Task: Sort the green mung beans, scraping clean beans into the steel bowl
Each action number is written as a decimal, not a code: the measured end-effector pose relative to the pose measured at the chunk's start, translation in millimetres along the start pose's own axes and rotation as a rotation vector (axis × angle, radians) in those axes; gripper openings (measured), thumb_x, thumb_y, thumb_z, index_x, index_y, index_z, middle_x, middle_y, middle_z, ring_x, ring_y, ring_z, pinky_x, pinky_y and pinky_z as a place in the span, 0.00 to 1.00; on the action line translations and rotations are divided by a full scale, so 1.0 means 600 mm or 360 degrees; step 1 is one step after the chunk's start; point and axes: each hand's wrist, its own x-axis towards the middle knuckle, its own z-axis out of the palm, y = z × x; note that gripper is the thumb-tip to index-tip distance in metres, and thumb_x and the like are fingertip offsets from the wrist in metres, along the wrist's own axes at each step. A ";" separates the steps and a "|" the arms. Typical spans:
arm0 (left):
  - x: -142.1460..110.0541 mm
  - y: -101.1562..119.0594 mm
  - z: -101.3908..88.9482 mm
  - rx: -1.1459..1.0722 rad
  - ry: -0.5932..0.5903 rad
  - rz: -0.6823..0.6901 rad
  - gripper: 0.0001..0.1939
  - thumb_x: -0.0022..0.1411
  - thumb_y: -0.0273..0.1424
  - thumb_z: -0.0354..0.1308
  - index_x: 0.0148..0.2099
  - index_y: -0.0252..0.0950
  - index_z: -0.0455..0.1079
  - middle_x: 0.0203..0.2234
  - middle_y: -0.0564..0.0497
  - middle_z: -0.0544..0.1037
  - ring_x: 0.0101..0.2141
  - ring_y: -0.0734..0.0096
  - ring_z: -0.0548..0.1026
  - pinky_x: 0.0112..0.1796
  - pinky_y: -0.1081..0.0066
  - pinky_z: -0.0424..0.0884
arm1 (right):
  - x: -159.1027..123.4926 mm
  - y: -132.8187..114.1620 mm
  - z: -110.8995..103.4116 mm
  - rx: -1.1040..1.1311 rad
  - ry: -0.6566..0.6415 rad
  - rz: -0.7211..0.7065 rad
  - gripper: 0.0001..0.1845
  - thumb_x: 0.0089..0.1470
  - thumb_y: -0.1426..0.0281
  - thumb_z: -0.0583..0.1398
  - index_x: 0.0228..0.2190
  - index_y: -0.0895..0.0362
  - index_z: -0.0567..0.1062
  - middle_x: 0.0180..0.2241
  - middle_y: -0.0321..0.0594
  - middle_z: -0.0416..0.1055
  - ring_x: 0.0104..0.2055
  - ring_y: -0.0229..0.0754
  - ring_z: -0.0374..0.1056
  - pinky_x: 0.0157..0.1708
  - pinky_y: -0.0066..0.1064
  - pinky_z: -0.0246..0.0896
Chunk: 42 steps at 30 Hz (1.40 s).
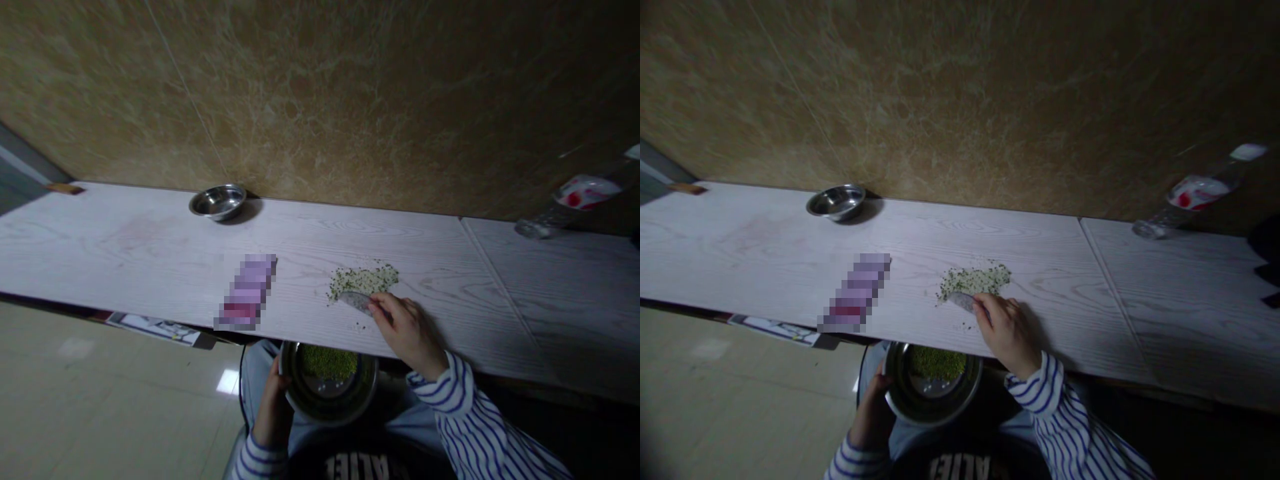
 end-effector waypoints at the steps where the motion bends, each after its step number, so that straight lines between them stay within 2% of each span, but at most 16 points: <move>1: -0.002 0.001 0.003 -0.0004 -0.0005 -0.0006 0.21 0.47 0.35 0.64 0.45 0.43 0.82 0.46 0.47 0.84 0.57 0.43 0.72 0.53 0.57 0.69 | 0.004 0.004 -0.001 -0.0006 0.0002 0.0018 0.10 0.65 0.68 0.54 0.39 0.53 0.76 0.34 0.44 0.82 0.35 0.47 0.78 0.38 0.38 0.70; 7: -0.006 -0.003 0.011 -0.0085 -0.0051 -0.0064 0.23 0.47 0.34 0.63 0.48 0.40 0.80 0.47 0.45 0.83 0.58 0.43 0.71 0.58 0.54 0.64 | 0.016 0.018 -0.011 0.0053 0.0019 0.0106 0.10 0.64 0.66 0.55 0.40 0.52 0.77 0.35 0.44 0.82 0.36 0.49 0.78 0.38 0.39 0.71; 10: -0.001 -0.014 0.005 -0.0133 -0.0090 -0.0085 0.24 0.48 0.34 0.63 0.50 0.40 0.79 0.49 0.44 0.82 0.59 0.43 0.69 0.60 0.52 0.60 | 0.003 0.016 -0.022 0.0185 0.0031 0.0162 0.09 0.63 0.66 0.56 0.41 0.52 0.77 0.36 0.44 0.82 0.37 0.48 0.79 0.36 0.37 0.72; 13: 0.004 -0.023 -0.003 -0.0151 -0.0114 -0.0115 0.26 0.46 0.36 0.65 0.50 0.39 0.79 0.49 0.43 0.82 0.58 0.42 0.70 0.60 0.52 0.62 | -0.018 0.004 -0.032 0.0272 -0.0008 0.0190 0.08 0.63 0.67 0.57 0.40 0.51 0.77 0.36 0.42 0.82 0.38 0.47 0.79 0.34 0.35 0.73; 17: 0.008 -0.027 -0.008 -0.0146 -0.0145 -0.0183 0.25 0.46 0.36 0.65 0.50 0.39 0.80 0.46 0.43 0.83 0.54 0.41 0.74 0.56 0.50 0.67 | -0.037 -0.022 -0.033 0.0302 -0.0137 0.0021 0.09 0.64 0.68 0.56 0.38 0.51 0.77 0.33 0.40 0.82 0.36 0.45 0.78 0.39 0.36 0.72; 20: 0.009 -0.026 -0.006 -0.0134 -0.0123 -0.0186 0.25 0.46 0.35 0.66 0.50 0.39 0.79 0.48 0.43 0.83 0.57 0.43 0.72 0.57 0.52 0.65 | -0.039 -0.031 -0.026 0.0258 -0.0149 -0.0104 0.10 0.65 0.69 0.55 0.37 0.52 0.77 0.33 0.40 0.82 0.35 0.44 0.77 0.39 0.37 0.71; 23: 0.005 -0.022 0.002 -0.0125 -0.0095 -0.0182 0.24 0.47 0.33 0.65 0.49 0.40 0.80 0.49 0.45 0.83 0.58 0.44 0.71 0.57 0.52 0.65 | -0.034 -0.022 -0.023 0.0154 -0.0120 -0.0093 0.10 0.66 0.69 0.55 0.39 0.52 0.77 0.34 0.41 0.82 0.35 0.44 0.77 0.39 0.38 0.70; 27: -0.002 -0.015 0.015 -0.0120 -0.0117 -0.0203 0.23 0.47 0.32 0.63 0.48 0.40 0.80 0.45 0.45 0.84 0.53 0.44 0.75 0.53 0.53 0.70 | -0.025 0.006 -0.020 0.0051 -0.0061 -0.0047 0.11 0.66 0.68 0.55 0.39 0.53 0.77 0.35 0.43 0.82 0.36 0.46 0.77 0.39 0.38 0.69; 31: -0.001 -0.016 0.012 -0.0115 -0.0107 -0.0220 0.25 0.47 0.33 0.63 0.50 0.40 0.79 0.46 0.44 0.84 0.52 0.44 0.76 0.52 0.52 0.70 | -0.015 0.026 -0.017 -0.0001 0.0013 -0.0033 0.11 0.65 0.67 0.55 0.39 0.53 0.78 0.36 0.45 0.82 0.36 0.47 0.77 0.39 0.40 0.69; 36: 0.012 -0.022 -0.005 -0.0113 -0.0084 -0.0273 0.26 0.41 0.34 0.66 0.47 0.39 0.81 0.41 0.45 0.85 0.47 0.41 0.78 0.47 0.50 0.74 | -0.017 0.028 -0.033 0.0060 0.0073 0.0113 0.10 0.64 0.66 0.56 0.40 0.52 0.78 0.37 0.44 0.82 0.38 0.48 0.78 0.42 0.40 0.71; 39: 0.010 -0.023 -0.003 -0.0145 -0.0147 -0.0277 0.26 0.43 0.33 0.66 0.49 0.40 0.80 0.44 0.46 0.85 0.51 0.43 0.77 0.50 0.53 0.73 | -0.029 0.028 -0.047 0.0053 0.0178 0.0231 0.10 0.64 0.65 0.57 0.41 0.52 0.78 0.38 0.45 0.82 0.39 0.49 0.78 0.41 0.40 0.72; 42: 0.002 -0.021 0.008 -0.0169 -0.0233 -0.0295 0.23 0.46 0.33 0.66 0.48 0.41 0.81 0.44 0.46 0.85 0.51 0.44 0.77 0.50 0.54 0.73 | -0.041 0.028 -0.051 0.0019 0.0198 0.0253 0.10 0.64 0.65 0.57 0.40 0.53 0.78 0.37 0.45 0.82 0.38 0.49 0.78 0.39 0.39 0.72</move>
